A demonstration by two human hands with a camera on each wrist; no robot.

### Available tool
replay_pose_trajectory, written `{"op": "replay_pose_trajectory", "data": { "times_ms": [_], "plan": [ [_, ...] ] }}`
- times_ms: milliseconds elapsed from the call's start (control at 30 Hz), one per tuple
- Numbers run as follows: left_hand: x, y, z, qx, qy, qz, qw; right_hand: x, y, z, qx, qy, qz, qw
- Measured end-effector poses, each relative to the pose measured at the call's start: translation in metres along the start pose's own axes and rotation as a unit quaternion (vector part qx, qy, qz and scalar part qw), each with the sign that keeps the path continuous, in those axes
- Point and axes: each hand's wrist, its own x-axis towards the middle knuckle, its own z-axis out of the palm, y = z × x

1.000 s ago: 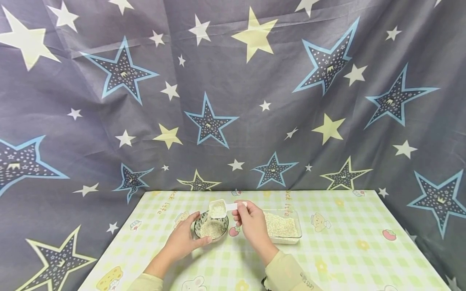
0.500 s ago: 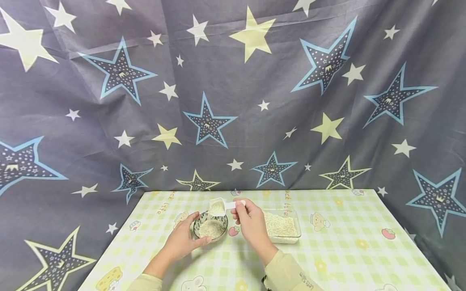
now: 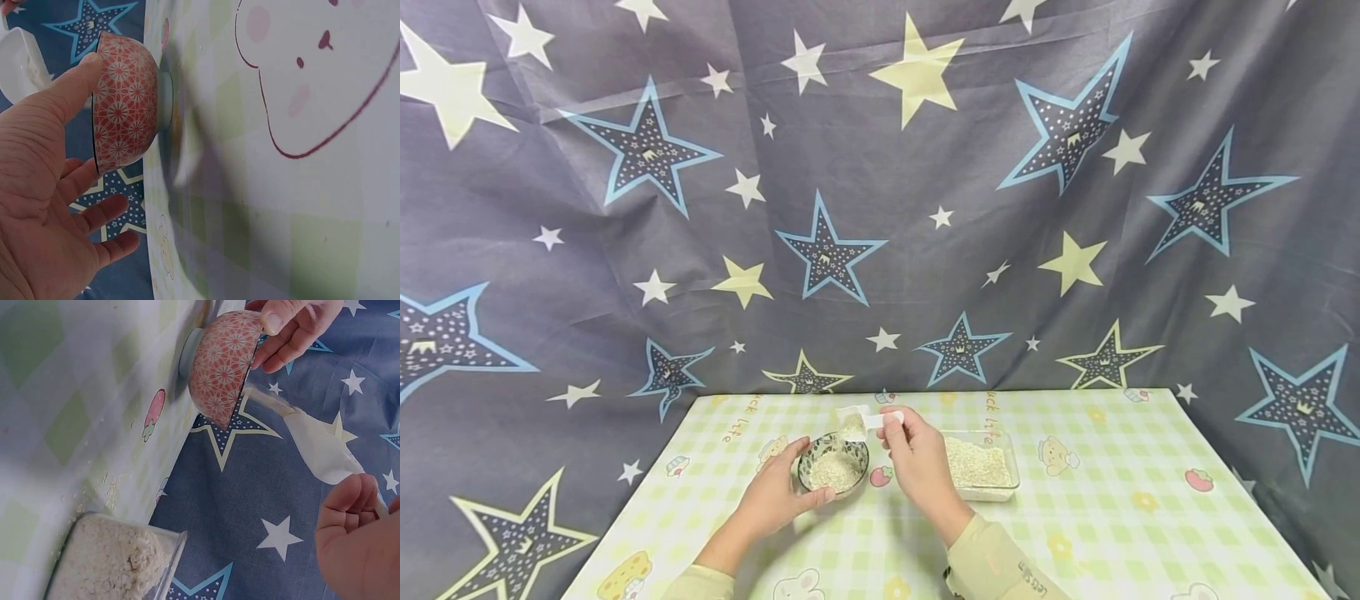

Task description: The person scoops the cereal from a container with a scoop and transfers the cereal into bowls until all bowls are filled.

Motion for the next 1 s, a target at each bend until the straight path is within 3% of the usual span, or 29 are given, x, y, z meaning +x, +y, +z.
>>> {"op": "replay_pose_trajectory", "data": {
  "times_ms": [233, 400, 533, 700, 800, 900, 1000],
  "plan": [
    [0.0, 0.0, 0.0, 0.0, 0.002, 0.001, 1.0, -0.004, 0.003, -0.001, -0.079, -0.003, -0.06, 0.995],
    [-0.001, 0.002, -0.001, -0.001, 0.001, 0.0, 1.0, -0.007, 0.001, -0.001, -0.143, -0.005, -0.142, 0.9796],
    [0.0, 0.002, -0.001, 0.001, 0.001, 0.0, 1.0, -0.01, -0.002, -0.002, -0.197, -0.006, -0.227, 0.9537],
    [0.0, 0.002, -0.001, 0.003, 0.001, 0.0, 1.0, -0.013, -0.001, -0.003, -0.262, -0.013, -0.327, 0.9081],
    [0.0, 0.001, -0.001, 0.001, 0.002, 0.005, 1.0, -0.014, 0.002, -0.003, -0.28, -0.026, -0.37, 0.8855],
    [0.0, 0.0, 0.0, -0.001, -0.001, 0.005, 1.0, -0.014, 0.004, -0.004, -0.292, -0.034, -0.399, 0.8684],
    [0.0, 0.0, 0.0, -0.004, -0.003, 0.003, 1.0, -0.015, 0.005, -0.004, -0.305, -0.043, -0.41, 0.8587]
  ]
}}
